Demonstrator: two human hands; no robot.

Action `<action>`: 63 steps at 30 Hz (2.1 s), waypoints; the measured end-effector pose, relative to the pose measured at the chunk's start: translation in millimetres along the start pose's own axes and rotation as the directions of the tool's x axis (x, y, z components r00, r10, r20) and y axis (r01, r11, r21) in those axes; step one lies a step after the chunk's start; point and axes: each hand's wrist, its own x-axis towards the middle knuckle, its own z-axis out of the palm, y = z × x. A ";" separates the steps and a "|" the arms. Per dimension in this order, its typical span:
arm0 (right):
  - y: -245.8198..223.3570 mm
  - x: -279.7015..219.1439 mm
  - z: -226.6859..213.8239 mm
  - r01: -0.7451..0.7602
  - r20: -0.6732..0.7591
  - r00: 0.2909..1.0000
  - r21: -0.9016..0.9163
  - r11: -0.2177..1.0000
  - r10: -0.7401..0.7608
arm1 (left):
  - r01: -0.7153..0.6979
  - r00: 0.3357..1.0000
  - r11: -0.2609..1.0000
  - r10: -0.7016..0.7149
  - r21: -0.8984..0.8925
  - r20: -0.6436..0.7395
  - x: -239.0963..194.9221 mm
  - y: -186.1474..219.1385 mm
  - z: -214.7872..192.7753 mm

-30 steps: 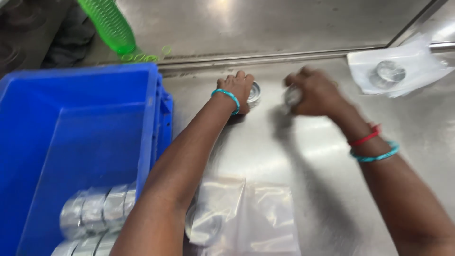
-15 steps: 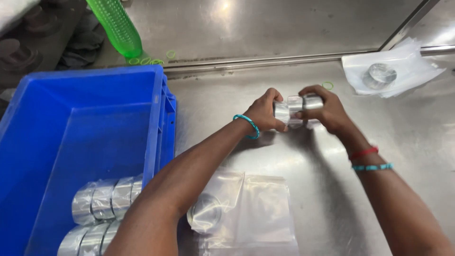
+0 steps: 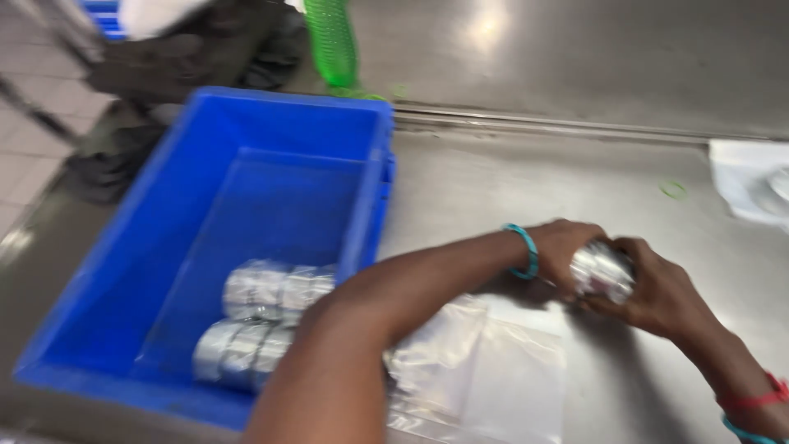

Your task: The person wipes a metal component with a cloth, places it into a small plastic bag, and then arranges a group of these bagged components into a blue crate.

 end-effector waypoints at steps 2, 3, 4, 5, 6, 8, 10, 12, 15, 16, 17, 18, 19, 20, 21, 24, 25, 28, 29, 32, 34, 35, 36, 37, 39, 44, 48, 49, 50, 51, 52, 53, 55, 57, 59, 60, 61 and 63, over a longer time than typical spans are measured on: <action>20.3 4.0 16.2 -0.042 -0.063 0.997 -0.033 0.999 0.040 | -0.014 0.999 1.000 0.014 0.020 -0.039 2.3 -2.5 0.3; 14.7 2.2 16.4 -0.024 -0.060 0.998 -0.046 0.999 0.021 | -0.009 0.998 1.000 0.011 0.021 -0.060 -6.1 8.4 -8.2; 9.5 0.9 17.8 0.004 -0.109 0.994 -0.061 0.998 -0.011 | -0.010 1.000 0.998 0.011 0.055 -0.022 -14.8 18.0 -15.8; 5.6 -8.6 23.7 0.026 -0.138 0.990 -0.075 0.997 -0.036 | -0.006 1.000 0.998 0.004 0.070 0.022 -27.4 27.9 -14.1; -22.2 -15.6 14.1 0.037 -0.116 0.992 -0.086 0.996 -0.046 | 0.006 1.000 0.999 -0.006 0.052 0.006 -49.1 39.4 -31.3; -79.2 -31.9 -3.5 0.204 -0.378 0.906 -0.009 0.979 -0.193 | -0.155 0.978 0.961 0.182 0.229 -0.100 -91.7 63.1 -67.5; -135.5 -27.4 -15.8 0.375 -0.423 0.827 -0.078 0.924 -0.371 | -0.147 0.974 0.951 0.187 0.274 -0.126 -149.7 85.6 -109.0; -192.2 -17.3 -23.2 0.532 -0.464 0.703 -0.159 0.831 -0.539 | -0.139 0.968 0.933 0.198 0.332 -0.152 -208.1 101.7 -148.2; -271.8 5.0 -16.7 0.667 -0.474 0.604 -0.141 0.732 -0.641 | -0.173 0.919 0.854 0.320 0.491 -0.233 -292.8 105.0 -188.1; -294.7 14.0 -13.2 0.710 -0.438 0.581 -0.140 0.691 -0.686 | -0.118 0.913 0.848 0.297 0.516 -0.279 -315.9 100.9 -196.8; -316.4 24.0 -10.8 0.748 -0.403 0.555 -0.140 0.648 -0.728 | -0.066 0.904 0.839 0.280 0.540 -0.324 -337.0 96.6 -206.3; -330.6 31.8 -5.6 0.748 -0.406 0.551 -0.149 0.647 -0.730 | -0.070 0.901 0.835 0.287 0.545 -0.324 -349.6 85.6 -207.1; -346.3 39.9 0.1 0.754 -0.351 0.568 -0.142 0.642 -0.744 | 0.025 0.896 0.873 0.197 0.486 -0.399 -363.8 74.8 -208.4; -361.8 48.3 5.6 0.759 -0.296 0.583 -0.134 0.637 -0.757 | 0.118 0.878 0.901 0.102 0.418 -0.467 -377.6 63.7 -210.0; -368.6 53.7 12.7 0.757 -0.302 0.580 -0.143 0.637 -0.757 | 0.112 0.878 0.898 0.111 0.426 -0.466 -383.5 51.0 -205.4; -376.9 71.0 27.3 0.718 -0.146 0.656 -0.182 0.672 -0.741 | 0.237 0.840 0.957 -0.114 0.169 -0.531 -386.2 10.5 -191.2; -375.2 74.5 31.1 0.696 -0.063 0.692 -0.208 0.687 -0.720 | 0.210 0.849 0.976 -0.156 0.052 -0.504 -383.6 -2.8 -182.5; -378.7 72.5 42.5 0.641 0.137 0.765 -0.269 0.719 -0.630 | 0.151 0.876 0.979 -0.197 -0.137 -0.441 -369.6 -57.5 -152.2; -384.1 72.1 43.9 0.611 0.221 0.791 -0.307 0.729 -0.570 | 0.124 0.892 0.976 -0.188 -0.177 -0.412 -364.8 -76.5 -147.4; -390.9 77.7 45.9 0.537 0.326 0.841 -0.410 0.737 -0.431 | 0.094 0.916 0.963 -0.183 -0.253 -0.358 -357.5 -89.5 -139.3; -386.6 72.5 45.8 0.518 0.331 0.851 -0.406 0.753 -0.408 | 0.073 0.934 0.965 -0.155 -0.252 -0.322 -358.5 -86.7 -137.0; -384.4 71.4 43.4 0.539 0.335 0.839 -0.399 0.742 -0.430 | 0.074 0.934 0.970 -0.149 -0.233 -0.324 -357.6 -84.9 -139.3; -365.0 73.4 45.7 0.501 0.326 0.861 -0.405 0.765 -0.391 | 0.051 0.949 0.969 -0.123 -0.241 -0.291 -356.6 -82.2 -137.1; -348.8 77.4 47.4 0.655 0.176 0.752 -0.313 0.688 -0.635 | 0.106 0.937 0.989 -0.135 -0.106 -0.322 -358.2 -80.3 -140.2; -320.4 73.7 45.2 0.775 -0.010 0.593 -0.264 0.574 -0.805 | 0.146 0.931 0.989 -0.126 0.033 -0.342 -359.3 -79.7 -144.3; -256.1 45.0 42.4 0.401 -0.162 0.916 0.354 0.845 -0.367 | 0.181 0.887 0.976 -0.111 0.117 -0.448 -370.6 -84.3 -162.2; -205.4 28.8 73.5 0.146 0.175 0.958 0.379 0.914 -0.226 | 0.245 0.823 0.952 -0.103 0.186 -0.558 -384.4 -45.4 -180.8; -201.4 22.6 78.4 0.185 0.169 0.947 0.412 0.892 -0.274 | 0.386 0.798 0.865 -0.139 0.321 -0.587 -388.7 -28.0 -184.7; -196.8 16.6 83.6 0.223 0.161 0.933 0.444 0.868 -0.322 | 0.512 0.766 0.738 -0.162 0.439 -0.621 -392.4 -10.8 -188.0; -193.9 10.9 77.6 0.216 0.152 0.937 0.451 0.866 -0.314 | 0.503 0.776 0.739 -0.157 0.448 -0.611 -398.6 -0.5 -187.5; -190.3 5.4 71.5 0.217 0.164 0.932 0.461 0.860 -0.322 | 0.428 0.774 0.771 -0.044 0.471 -0.632 -404.2 9.6 -187.1; -184.8 -0.5 62.8 0.215 0.172 0.929 0.469 0.857 -0.327 | 0.345 0.759 0.797 0.073 0.495 -0.647 -406.3 19.7 -187.8; -152.6 -1.5 64.9 0.239 0.160 0.926 0.457 0.857 -0.343 | 0.277 0.775 0.830 0.105 0.484 -0.624 -404.1 64.6 -172.0; -140.3 -11.6 53.5 0.263 0.148 0.922 0.440 0.858 -0.359 | 0.207 0.786 0.858 0.140 0.469 -0.603 -396.8 101.7 -144.3; -144.0 -34.3 28.9 0.193 0.283 0.921 0.263 0.945 -0.266 | 0.183 0.877 0.825 0.108 0.535 -0.468 -380.2 131.5 -103.6; -143.1 -39.9 29.2 0.175 0.265 0.932 0.264 0.949 -0.245 | 0.154 0.885 0.825 0.130 0.544 -0.448 -377.6 145.2 -84.7; -136.3 -48.1 26.8 0.240 0.258 0.927 0.144 0.960 -0.271 | 0.064 0.904 0.813 0.199 0.579 -0.379 -370.0 156.8 -65.4; -122.0 -67.1 27.3 0.257 0.237 0.938 0.019 0.966 -0.254 | -0.076 0.914 0.792 0.298 0.606 -0.275 -356.9 178.4 -36.9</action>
